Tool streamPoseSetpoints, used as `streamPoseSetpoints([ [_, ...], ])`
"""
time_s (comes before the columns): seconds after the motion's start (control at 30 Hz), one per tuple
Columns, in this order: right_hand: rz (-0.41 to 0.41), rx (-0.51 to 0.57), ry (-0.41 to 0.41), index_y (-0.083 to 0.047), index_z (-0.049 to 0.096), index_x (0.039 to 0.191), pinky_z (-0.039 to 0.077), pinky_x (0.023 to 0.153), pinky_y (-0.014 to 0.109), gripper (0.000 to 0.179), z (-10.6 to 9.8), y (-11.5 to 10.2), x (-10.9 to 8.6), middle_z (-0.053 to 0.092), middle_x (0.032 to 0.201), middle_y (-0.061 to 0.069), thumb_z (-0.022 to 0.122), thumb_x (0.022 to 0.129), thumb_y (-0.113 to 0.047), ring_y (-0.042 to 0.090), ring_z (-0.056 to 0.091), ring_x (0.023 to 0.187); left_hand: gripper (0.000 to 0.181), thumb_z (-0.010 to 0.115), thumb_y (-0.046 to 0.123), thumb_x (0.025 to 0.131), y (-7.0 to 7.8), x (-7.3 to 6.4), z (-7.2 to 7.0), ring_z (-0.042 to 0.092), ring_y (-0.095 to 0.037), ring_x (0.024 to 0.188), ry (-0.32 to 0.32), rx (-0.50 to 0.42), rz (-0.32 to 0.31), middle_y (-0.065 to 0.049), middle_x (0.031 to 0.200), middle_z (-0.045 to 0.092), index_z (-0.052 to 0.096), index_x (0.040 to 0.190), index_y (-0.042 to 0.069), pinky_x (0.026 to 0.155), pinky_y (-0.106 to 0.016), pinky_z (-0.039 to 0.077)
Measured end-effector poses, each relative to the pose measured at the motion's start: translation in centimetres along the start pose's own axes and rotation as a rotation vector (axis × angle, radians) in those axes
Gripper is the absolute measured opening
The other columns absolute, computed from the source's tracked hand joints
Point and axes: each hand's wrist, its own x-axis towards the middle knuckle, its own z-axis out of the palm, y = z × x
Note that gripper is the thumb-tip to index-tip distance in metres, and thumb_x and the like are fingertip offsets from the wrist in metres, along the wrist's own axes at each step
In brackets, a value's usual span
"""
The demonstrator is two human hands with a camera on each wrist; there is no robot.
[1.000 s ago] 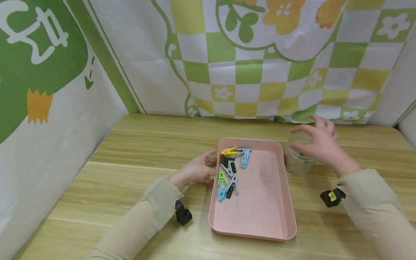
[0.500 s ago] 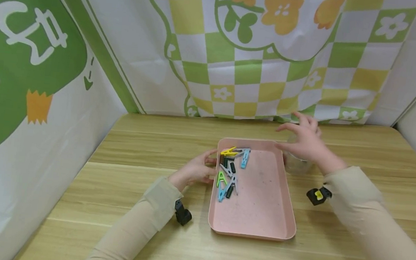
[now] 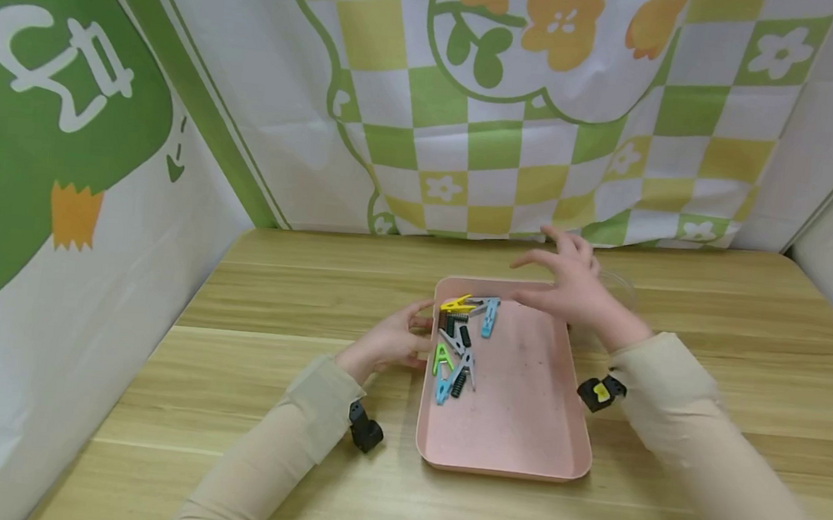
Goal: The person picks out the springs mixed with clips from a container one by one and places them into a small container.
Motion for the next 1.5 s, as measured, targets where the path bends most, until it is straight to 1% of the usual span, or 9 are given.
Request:
streamPoseSetpoints([
  [0.13,-0.014,0.002,-0.011,-0.009,0.063,0.117,-0.003,0.107,0.069,0.038,1.0,-0.4,0.3,0.006,0.157,0.018,0.072,0.083,-0.023,0.046,-0.008,0.139,0.076,0.055,-0.007,0.089,0.0,0.0,0.0,0.052,-0.037,0.118,0.0,-0.001,0.003,-0.021,0.147,0.034,0.021,0.151,0.018,0.087,-0.045,0.055],
  [0.27,-0.006,0.017,-0.029,-0.011,0.063,0.118,-0.002,0.108,0.068,0.038,1.8,-0.6,0.6,0.007,0.157,0.016,0.071,0.083,-0.024,0.044,-0.007,0.139,0.076,0.056,-0.007,0.089,-0.1,-0.1,0.0,0.053,-0.036,0.118,0.003,-0.003,0.003,-0.02,0.146,0.035,0.022,0.151,0.019,0.086,-0.044,0.056],
  [0.47,-0.005,0.013,-0.045,-0.015,0.064,0.116,-0.002,0.109,0.068,0.036,2.6,-0.7,0.8,0.009,0.158,0.014,0.071,0.083,-0.026,0.044,-0.006,0.14,0.076,0.055,-0.007,0.089,-0.1,-0.1,0.0,0.054,-0.036,0.116,-0.001,-0.006,0.005,-0.021,0.146,0.035,0.021,0.151,0.018,0.084,-0.043,0.057],
  [0.67,0.019,0.059,-0.059,-0.016,0.065,0.117,-0.003,0.109,0.068,0.036,3.7,-0.8,0.8,0.008,0.159,0.01,0.072,0.083,-0.027,0.042,-0.007,0.141,0.075,0.055,-0.006,0.089,-0.2,0.0,0.0,0.055,-0.035,0.115,0.0,-0.001,0.003,-0.02,0.146,0.035,0.021,0.151,0.018,0.084,-0.042,0.057],
  [0.87,0.023,0.071,-0.077,-0.015,0.065,0.119,0.0,0.11,0.067,0.039,5.0,-0.4,0.9,0.01,0.158,0.011,0.071,0.083,-0.028,0.041,-0.007,0.142,0.075,0.055,-0.006,0.089,-0.2,0.0,0.0,0.055,-0.035,0.114,-0.005,-0.003,0.007,-0.021,0.146,0.035,0.021,0.151,0.017,0.084,-0.043,0.057],
  [1.07,0.02,0.094,-0.081,-0.012,0.065,0.119,-0.004,0.111,0.066,0.04,6.2,0.3,1.1,0.013,0.158,0.014,0.072,0.082,-0.027,0.043,-0.005,0.142,0.076,0.055,-0.007,0.089,-0.3,0.0,0.0,0.056,-0.035,0.114,-0.009,-0.01,0.015,-0.021,0.145,0.035,0.02,0.151,0.018,0.084,-0.042,0.057],
  [1.23,0.028,0.102,-0.081,-0.012,0.065,0.119,0.0,0.11,0.068,0.04,7.0,0.9,1.4,0.014,0.157,0.015,0.072,0.083,-0.027,0.045,-0.004,0.141,0.075,0.056,-0.006,0.089,-0.3,0.1,0.0,0.056,-0.034,0.113,-0.006,-0.008,0.015,-0.02,0.145,0.036,0.021,0.151,0.018,0.084,-0.042,0.057],
  [1.37,0.052,0.092,-0.088,-0.013,0.066,0.118,0.001,0.111,0.067,0.038,7.5,1.2,1.4,0.013,0.158,0.014,0.071,0.083,-0.028,0.043,-0.004,0.142,0.076,0.056,-0.006,0.089,-0.3,0.1,-0.1,0.055,-0.034,0.113,-0.01,-0.006,0.018,-0.021,0.145,0.036,0.021,0.151,0.018,0.084,-0.043,0.057],
  [1.5,0.048,0.054,-0.096,-0.015,0.065,0.118,0.0,0.112,0.066,0.038,7.7,1.2,1.5,0.014,0.158,0.014,0.07,0.083,-0.028,0.042,-0.003,0.143,0.076,0.055,-0.006,0.089,-0.2,0.0,-0.1,0.055,-0.036,0.114,-0.022,-0.007,0.024,-0.022,0.145,0.034,0.019,0.152,0.016,0.084,-0.043,0.056],
])
